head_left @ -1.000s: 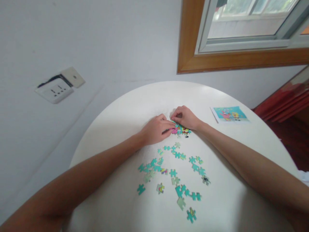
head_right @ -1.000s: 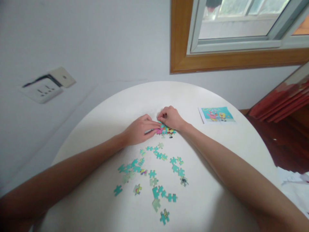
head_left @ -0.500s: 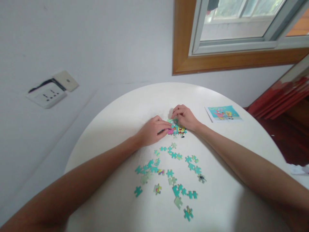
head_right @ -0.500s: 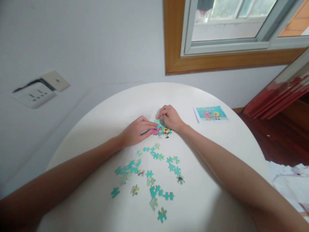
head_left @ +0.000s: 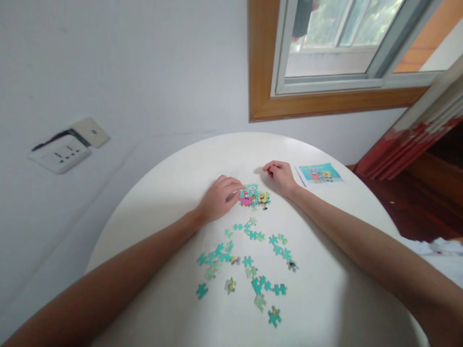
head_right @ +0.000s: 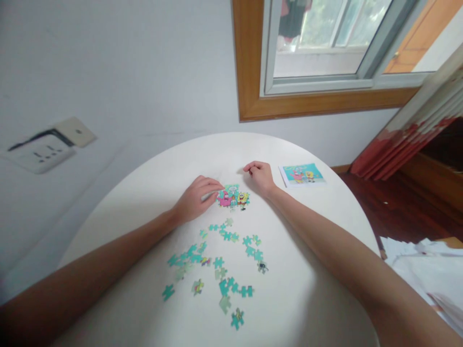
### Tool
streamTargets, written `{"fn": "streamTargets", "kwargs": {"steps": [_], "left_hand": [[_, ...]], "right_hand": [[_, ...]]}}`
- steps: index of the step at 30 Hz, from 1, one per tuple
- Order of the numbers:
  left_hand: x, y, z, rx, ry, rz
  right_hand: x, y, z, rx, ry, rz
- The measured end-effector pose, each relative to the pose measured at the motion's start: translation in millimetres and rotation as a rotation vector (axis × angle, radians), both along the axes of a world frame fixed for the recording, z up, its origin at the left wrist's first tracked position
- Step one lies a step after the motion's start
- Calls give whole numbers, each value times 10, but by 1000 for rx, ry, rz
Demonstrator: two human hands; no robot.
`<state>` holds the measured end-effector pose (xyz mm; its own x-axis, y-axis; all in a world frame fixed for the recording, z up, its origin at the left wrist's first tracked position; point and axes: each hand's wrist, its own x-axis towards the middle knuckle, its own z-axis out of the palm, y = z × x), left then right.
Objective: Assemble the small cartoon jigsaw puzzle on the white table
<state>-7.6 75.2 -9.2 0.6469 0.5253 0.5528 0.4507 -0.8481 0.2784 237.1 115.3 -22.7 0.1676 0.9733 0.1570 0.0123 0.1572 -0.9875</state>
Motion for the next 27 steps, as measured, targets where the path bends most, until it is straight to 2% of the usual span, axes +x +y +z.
{"fn": "streamTargets", "kwargs": {"steps": [11,19,24,27], "left_hand": [[-7,57,-40,-22,-1,-11],[-10,72,-35,-57,37,-13],[-7,62,-9,-72,63,-21],[-3,60,-8,-69,70,-31]], "right_hand": [[141,-510,-15,-37,-22,22],[127,-597,77,-84,-175,127],[146,-689,91,-33,-334,245],[151,-850,262,83,-489,337]]}}
